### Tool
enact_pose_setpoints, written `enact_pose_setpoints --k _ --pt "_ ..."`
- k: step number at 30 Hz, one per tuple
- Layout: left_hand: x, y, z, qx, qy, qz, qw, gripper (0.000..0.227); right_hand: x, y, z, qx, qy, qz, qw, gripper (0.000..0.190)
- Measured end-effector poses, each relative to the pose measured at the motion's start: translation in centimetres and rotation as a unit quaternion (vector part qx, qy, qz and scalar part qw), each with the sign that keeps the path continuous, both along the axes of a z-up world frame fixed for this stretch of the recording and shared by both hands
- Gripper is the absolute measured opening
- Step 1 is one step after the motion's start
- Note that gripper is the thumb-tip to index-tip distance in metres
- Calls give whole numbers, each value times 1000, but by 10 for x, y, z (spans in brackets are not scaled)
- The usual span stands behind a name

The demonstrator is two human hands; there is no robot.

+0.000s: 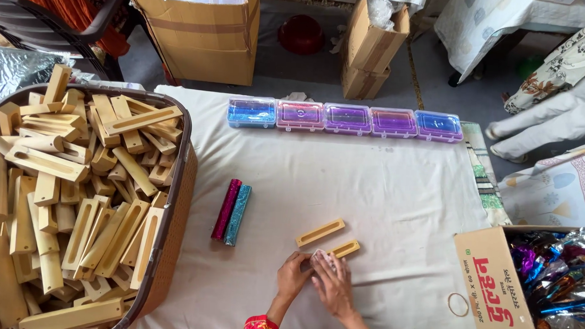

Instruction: Cleaning small wooden slotted components using a white cloth.

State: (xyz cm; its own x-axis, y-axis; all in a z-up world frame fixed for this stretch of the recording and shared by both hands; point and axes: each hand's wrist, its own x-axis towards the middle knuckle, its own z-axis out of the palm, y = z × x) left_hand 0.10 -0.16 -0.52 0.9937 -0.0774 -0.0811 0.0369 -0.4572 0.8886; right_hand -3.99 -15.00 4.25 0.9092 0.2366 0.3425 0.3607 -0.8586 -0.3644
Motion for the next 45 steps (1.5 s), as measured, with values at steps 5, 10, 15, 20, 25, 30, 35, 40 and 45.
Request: enact_pose_setpoints --k 5,10,15,20,25,30,35,40,45 --pt "-1 2 23 -9 9 -10 1000 39 28 -58 -41 -58 -4 -71 996 47" --pt "-1 0 22 -16 12 -11 1000 39 27 -53 -56 -40 55 -176 982 37" --pt "-2 1 10 -3 1 -7 1000 38 3 -6 -48 21 33 -58 998 50" --pt "-4 3 18 0 0 -12 1000 40 25 -53 -31 40 31 -32 998 37" --pt "-1 2 26 -2 6 -10 1000 40 36 -61 -27 33 43 -168 984 21" --pt "0 -1 15 -2 -3 -6 1000 39 17 -13 -38 57 50 -102 992 21" --pt "-1 1 12 -1 -11 -10 1000 40 28 -29 -16 31 47 -21 998 25" --pt "-1 2 23 11 -12 -24 1000 41 30 -39 -19 -13 72 -10 997 22" --pt "-3 -3 -14 20 -10 0 1000 34 1 6 -6 152 -45 -81 984 30"
